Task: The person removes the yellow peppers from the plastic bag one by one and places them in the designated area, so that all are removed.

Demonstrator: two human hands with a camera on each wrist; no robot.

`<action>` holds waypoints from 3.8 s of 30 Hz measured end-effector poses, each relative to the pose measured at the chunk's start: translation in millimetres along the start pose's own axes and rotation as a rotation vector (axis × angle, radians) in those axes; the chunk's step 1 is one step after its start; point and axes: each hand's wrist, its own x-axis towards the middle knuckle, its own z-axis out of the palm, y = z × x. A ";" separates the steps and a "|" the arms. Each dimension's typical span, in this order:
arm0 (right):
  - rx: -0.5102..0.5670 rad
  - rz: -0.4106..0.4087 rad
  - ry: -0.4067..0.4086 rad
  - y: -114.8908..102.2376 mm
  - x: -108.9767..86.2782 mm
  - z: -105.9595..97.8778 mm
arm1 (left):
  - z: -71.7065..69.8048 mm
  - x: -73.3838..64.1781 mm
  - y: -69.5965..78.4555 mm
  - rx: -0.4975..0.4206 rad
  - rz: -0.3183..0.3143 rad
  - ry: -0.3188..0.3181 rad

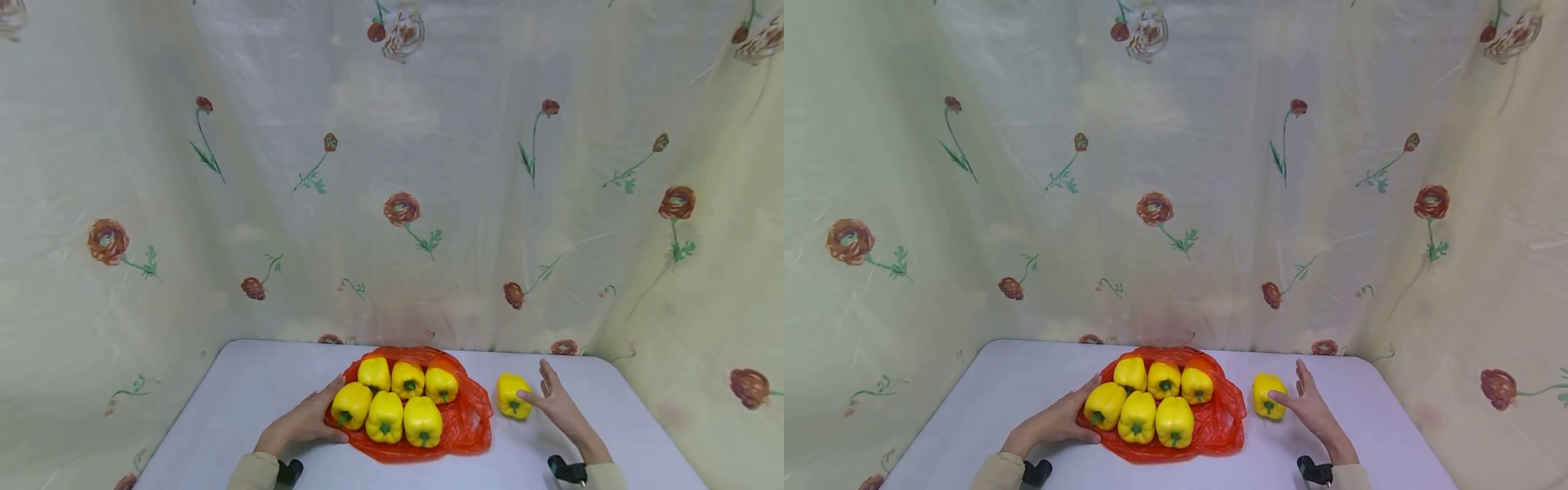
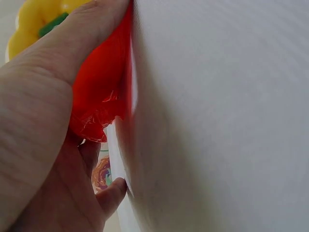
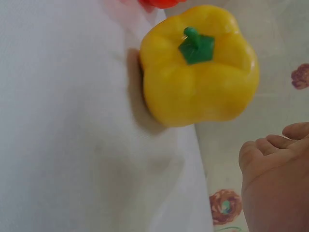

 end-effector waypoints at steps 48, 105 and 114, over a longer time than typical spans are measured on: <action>0.057 -0.359 -0.020 -88.6 -44.6 53.8 | 3.9 3.7 -2.8 -0.027 -0.053 0.001; 0.116 -0.223 -0.321 -73.8 -16.4 137.2 | 3.8 4.8 -5.2 -0.008 -0.045 0.000; 0.094 -0.206 -0.344 -67.0 -13.9 146.1 | 2.8 5.9 -5.2 0.005 -0.042 0.001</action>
